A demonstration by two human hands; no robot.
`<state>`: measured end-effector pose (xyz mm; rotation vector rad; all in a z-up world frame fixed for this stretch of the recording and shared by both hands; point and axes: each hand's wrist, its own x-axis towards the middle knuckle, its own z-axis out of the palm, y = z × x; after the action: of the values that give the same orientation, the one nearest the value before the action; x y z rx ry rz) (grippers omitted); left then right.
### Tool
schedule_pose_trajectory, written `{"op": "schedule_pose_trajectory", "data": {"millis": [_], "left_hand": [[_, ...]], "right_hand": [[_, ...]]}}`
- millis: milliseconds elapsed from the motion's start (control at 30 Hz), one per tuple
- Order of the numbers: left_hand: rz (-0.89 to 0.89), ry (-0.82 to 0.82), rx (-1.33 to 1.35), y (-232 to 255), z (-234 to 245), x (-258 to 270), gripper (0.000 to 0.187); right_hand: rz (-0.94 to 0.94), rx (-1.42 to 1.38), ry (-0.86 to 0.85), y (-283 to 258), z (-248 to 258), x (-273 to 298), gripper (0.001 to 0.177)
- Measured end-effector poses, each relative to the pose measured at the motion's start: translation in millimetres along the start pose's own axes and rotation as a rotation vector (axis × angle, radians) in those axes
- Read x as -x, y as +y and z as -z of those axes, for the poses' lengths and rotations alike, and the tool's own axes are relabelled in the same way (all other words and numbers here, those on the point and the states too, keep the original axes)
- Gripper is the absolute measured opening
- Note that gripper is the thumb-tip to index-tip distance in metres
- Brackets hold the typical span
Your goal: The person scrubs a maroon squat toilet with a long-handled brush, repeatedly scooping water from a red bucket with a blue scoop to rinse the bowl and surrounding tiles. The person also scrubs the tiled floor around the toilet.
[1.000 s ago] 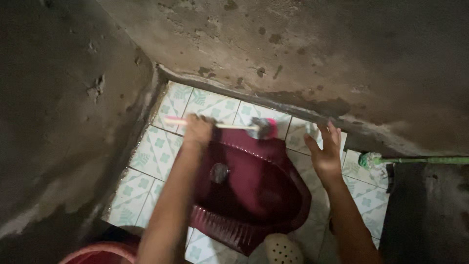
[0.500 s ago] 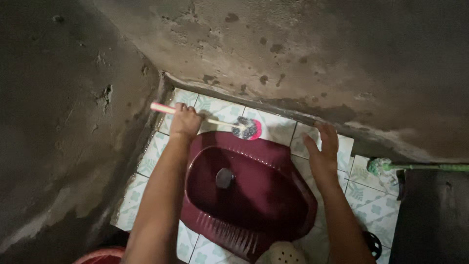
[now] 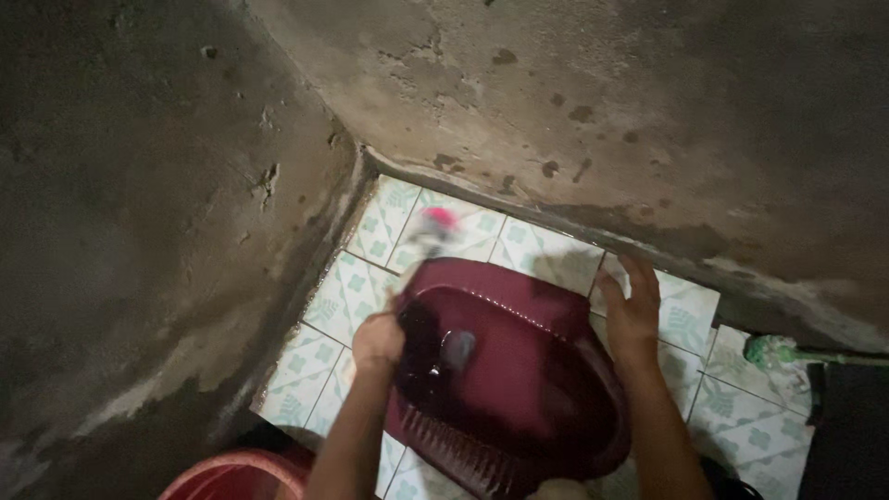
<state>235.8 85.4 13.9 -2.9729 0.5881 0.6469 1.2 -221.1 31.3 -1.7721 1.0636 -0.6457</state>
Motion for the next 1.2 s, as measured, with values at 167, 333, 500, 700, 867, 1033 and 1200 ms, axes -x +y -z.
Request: {"op": "schedule_pose_trajectory", "data": {"millis": [167,333,500,700,867,1033,1200], "left_hand": [[0.143,-0.199,0.245,15.8,-28.0,50.2,0.068],[0.042,-0.196,0.114,2.8,-27.8,47.0,0.059],[0.271,0.001,0.623,16.5,-34.0,48.9,0.052],[0.047,-0.169,0.105,29.9,-31.5,12.3,0.046],[0.303,0.029,0.494,21.8,-3.8,-64.3,0.06],[-0.106,-0.156,0.031,49.4,-18.2,-33.5,0.067],[-0.157,-0.142,0.057,7.9,0.2,-27.3,0.058]], "right_hand": [[0.401,0.302,0.005,15.1,-5.1,-3.0,0.039],[0.367,0.149,-0.075,10.7,-8.7,-3.9,0.034],[0.034,-0.107,-0.061,-0.3,-21.5,1.2,0.039],[0.589,0.303,-0.137,-10.2,-14.5,-0.5,0.031],[0.067,-0.043,-0.132,-16.0,-4.3,-9.0,0.038],[-0.019,-0.133,-0.158,-16.8,-13.9,-12.0,0.039],[-0.008,-0.111,-0.2,-24.3,-50.1,-10.8,0.039]]}}
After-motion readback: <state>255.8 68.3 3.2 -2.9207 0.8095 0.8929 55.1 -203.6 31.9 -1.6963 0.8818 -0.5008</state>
